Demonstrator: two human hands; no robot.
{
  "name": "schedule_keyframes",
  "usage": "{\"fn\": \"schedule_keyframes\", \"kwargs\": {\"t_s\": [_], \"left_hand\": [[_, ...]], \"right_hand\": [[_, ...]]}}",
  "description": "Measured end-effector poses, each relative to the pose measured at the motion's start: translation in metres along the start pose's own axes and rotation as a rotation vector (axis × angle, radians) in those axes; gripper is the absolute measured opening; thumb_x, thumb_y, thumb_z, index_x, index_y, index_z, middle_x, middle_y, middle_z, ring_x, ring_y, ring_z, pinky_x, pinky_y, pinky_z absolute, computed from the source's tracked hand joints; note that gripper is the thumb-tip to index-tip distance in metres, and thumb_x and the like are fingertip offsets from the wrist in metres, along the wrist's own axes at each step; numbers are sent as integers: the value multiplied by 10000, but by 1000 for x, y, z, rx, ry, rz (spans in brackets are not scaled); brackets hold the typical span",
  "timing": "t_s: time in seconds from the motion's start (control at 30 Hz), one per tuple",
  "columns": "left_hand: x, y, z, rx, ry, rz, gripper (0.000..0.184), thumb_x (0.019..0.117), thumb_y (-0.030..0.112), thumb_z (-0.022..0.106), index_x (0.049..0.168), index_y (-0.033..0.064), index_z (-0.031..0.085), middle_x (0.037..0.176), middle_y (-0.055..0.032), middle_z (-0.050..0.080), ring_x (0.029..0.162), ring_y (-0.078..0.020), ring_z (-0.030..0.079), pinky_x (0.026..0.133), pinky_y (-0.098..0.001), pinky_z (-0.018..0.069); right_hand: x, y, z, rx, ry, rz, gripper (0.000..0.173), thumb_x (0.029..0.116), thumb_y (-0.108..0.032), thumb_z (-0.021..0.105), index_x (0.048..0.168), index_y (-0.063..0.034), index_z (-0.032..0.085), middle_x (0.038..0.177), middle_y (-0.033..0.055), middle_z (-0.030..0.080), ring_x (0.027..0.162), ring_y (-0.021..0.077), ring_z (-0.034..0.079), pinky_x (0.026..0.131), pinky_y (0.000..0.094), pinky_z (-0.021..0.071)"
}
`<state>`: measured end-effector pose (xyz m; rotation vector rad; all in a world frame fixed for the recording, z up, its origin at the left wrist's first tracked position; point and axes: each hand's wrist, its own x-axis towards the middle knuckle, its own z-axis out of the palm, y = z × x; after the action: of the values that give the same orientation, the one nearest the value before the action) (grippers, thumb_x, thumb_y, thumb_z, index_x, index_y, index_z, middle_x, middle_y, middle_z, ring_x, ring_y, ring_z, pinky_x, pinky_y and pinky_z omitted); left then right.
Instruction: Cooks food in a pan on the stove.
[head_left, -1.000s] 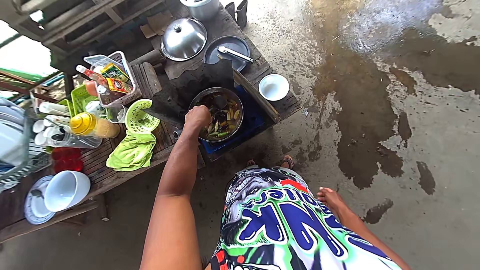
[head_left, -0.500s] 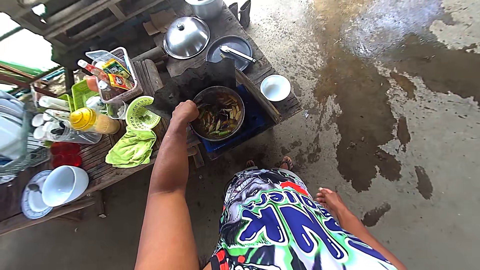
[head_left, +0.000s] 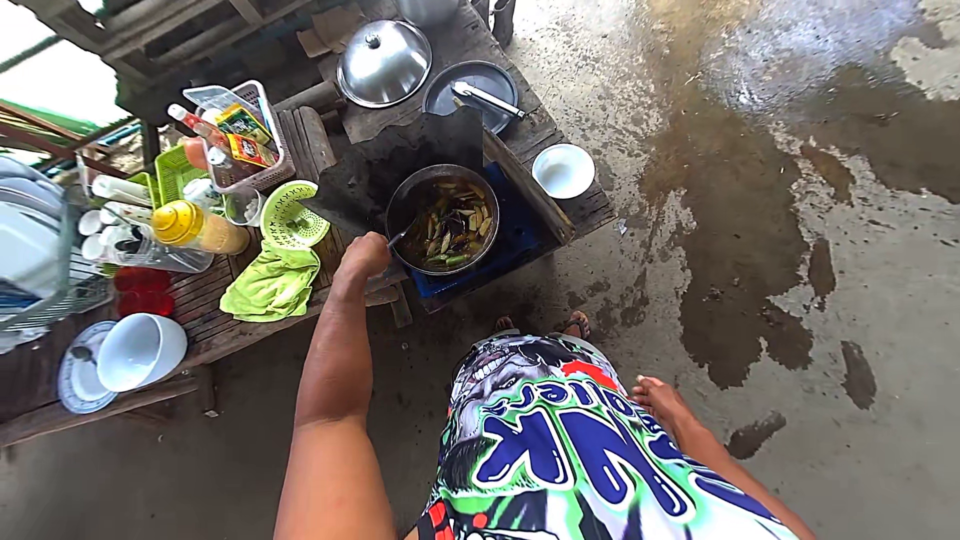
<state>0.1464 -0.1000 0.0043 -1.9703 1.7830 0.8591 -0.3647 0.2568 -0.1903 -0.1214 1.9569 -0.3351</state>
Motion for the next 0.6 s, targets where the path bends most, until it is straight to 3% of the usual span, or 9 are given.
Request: {"fn": "schedule_keyframes", "kwargs": {"t_s": [0.1,0.23,0.3,0.37,0.4,0.47,0.6], "left_hand": [[-12,1,1,7,17,-16,259,1039,131,494,1164,15,689,974,-241,708,880,-410,703,794,-631,547],[-30,-3,13,59,46,-74,218,1016,145,541,1119,29,694,1067,-273,696,1054,-481,665,847,-714,501],[-32,-2,27,28,26,-51,217,1018,149,541,1106,22,694,1009,-253,704,979,-449,687,824,-685,519],[-38,-5,33,-7,43,9,223,1035,149,514,1108,42,696,886,-200,707,800,-379,700,733,-607,547],[-47,-5,31,-26,48,40,256,1062,154,480,1150,45,695,885,-195,706,798,-370,696,749,-598,546],[-67,-7,25,-9,88,95,273,1089,176,469,1196,71,697,930,-199,714,886,-392,698,820,-627,531],[-83,-16,24,104,168,172,317,1041,146,562,1318,208,703,1106,-174,744,1045,-417,696,885,-674,510]], "right_hand": [[7,-7,-1,-7,-1,-17,436,1137,-315,383,1429,-16,507,1218,207,629,916,254,646,808,424,527],[18,-9,-2,15,3,-48,428,1133,-323,397,1414,-24,516,1181,187,632,858,231,640,764,404,532],[18,-10,-2,15,2,-49,430,1130,-328,410,1419,-28,516,1187,189,636,868,237,648,773,411,535],[18,-12,-1,16,4,-48,431,1130,-331,405,1420,-31,515,1191,185,636,868,237,647,769,413,534],[18,-11,-1,20,6,-50,433,1130,-332,405,1417,-27,514,1194,190,635,869,241,647,766,416,533],[14,-10,-3,12,3,-44,435,1132,-332,400,1422,-28,512,1215,195,634,893,248,650,783,419,530],[11,-2,-4,-11,-6,-10,436,1135,-316,389,1436,-21,500,1243,213,622,935,268,649,815,437,528]]}}
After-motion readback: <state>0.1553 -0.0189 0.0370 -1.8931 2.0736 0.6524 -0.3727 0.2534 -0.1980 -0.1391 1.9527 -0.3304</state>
